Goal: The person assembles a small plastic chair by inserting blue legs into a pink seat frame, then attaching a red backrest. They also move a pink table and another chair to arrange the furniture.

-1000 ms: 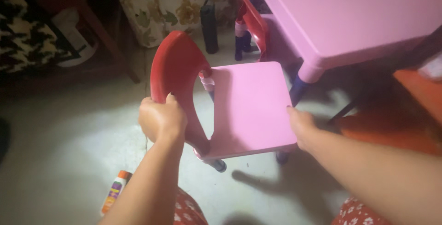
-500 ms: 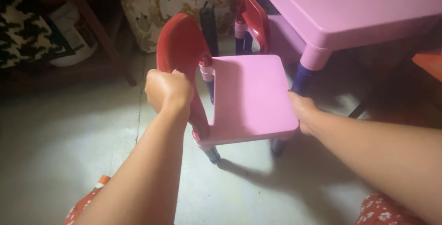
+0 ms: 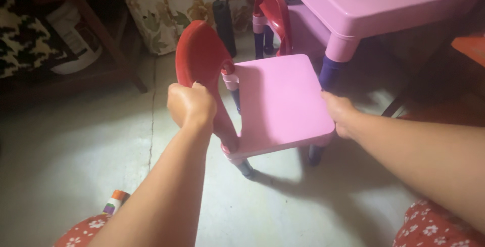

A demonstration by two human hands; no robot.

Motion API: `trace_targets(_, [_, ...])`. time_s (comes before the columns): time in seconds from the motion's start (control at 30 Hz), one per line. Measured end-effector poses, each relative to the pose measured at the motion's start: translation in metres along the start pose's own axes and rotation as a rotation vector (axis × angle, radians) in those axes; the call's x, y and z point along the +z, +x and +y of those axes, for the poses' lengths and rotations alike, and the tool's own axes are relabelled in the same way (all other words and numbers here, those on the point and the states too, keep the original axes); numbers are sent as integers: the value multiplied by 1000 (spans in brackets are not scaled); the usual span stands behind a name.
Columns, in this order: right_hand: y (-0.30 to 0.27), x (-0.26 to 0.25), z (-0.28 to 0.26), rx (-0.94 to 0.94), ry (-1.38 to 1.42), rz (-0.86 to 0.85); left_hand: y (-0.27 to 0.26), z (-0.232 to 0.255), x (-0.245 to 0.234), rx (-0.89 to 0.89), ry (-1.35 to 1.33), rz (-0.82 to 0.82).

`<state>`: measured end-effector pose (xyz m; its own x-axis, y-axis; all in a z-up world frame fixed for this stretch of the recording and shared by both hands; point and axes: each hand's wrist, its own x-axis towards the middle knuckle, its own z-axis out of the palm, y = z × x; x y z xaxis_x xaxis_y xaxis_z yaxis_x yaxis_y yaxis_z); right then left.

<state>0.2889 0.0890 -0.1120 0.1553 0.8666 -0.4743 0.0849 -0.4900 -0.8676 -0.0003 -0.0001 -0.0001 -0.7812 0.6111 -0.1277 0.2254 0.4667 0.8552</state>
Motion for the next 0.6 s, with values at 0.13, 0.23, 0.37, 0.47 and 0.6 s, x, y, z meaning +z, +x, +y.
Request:
trace_targets(0.13, [-15, 2, -5, 22, 15, 1, 1, -2, 1, 26, -23, -1])
trace_targets(0.23, [-28, 4, -10, 65, 43, -40, 2, -7, -4, 61, -43, -24])
trace_targets(0.37, [-37, 1, -13, 160, -26, -113, 3, -14, -9, 65, -131, -82])
trace_targets(0.47, [-38, -4, -9, 168, -66, -127, 4, -19, -9, 118, -164, -84])
trace_targets(0.6, [-32, -10, 2, 108, -94, -100, 5, -25, -7, 169, -188, -114])
